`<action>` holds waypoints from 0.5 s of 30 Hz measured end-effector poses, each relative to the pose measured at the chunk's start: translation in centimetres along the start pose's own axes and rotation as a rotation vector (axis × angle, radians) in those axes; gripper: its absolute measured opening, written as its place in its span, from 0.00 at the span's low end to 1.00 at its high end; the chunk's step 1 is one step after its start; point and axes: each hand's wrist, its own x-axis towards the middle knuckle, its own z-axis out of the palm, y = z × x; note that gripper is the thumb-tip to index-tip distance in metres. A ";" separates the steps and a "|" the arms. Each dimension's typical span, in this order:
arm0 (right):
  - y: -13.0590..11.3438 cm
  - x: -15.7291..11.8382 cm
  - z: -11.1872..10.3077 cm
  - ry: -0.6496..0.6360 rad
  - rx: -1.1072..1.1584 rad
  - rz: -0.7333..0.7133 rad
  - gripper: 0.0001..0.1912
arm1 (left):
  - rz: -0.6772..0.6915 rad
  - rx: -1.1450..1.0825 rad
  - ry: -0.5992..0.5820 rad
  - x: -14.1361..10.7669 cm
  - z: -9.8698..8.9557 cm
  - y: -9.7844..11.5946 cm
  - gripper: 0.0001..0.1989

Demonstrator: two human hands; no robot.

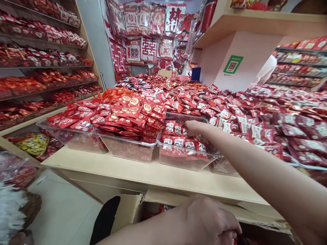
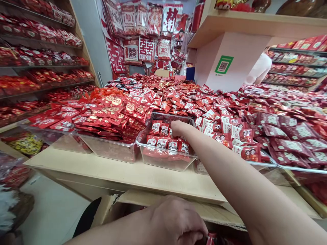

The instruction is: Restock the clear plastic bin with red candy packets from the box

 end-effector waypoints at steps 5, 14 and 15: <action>-0.2 -0.1 -0.2 -0.092 -0.087 0.022 0.08 | -0.019 0.053 -0.035 0.3 -0.6 0.5 0.11; 0.1 -0.9 -0.8 -0.018 -0.151 0.020 0.11 | -0.047 0.081 -0.060 0.4 -0.7 0.6 0.11; 0.4 -1.1 -1.1 -0.007 -0.152 0.022 0.10 | -0.046 0.081 -0.052 0.3 -0.6 0.5 0.11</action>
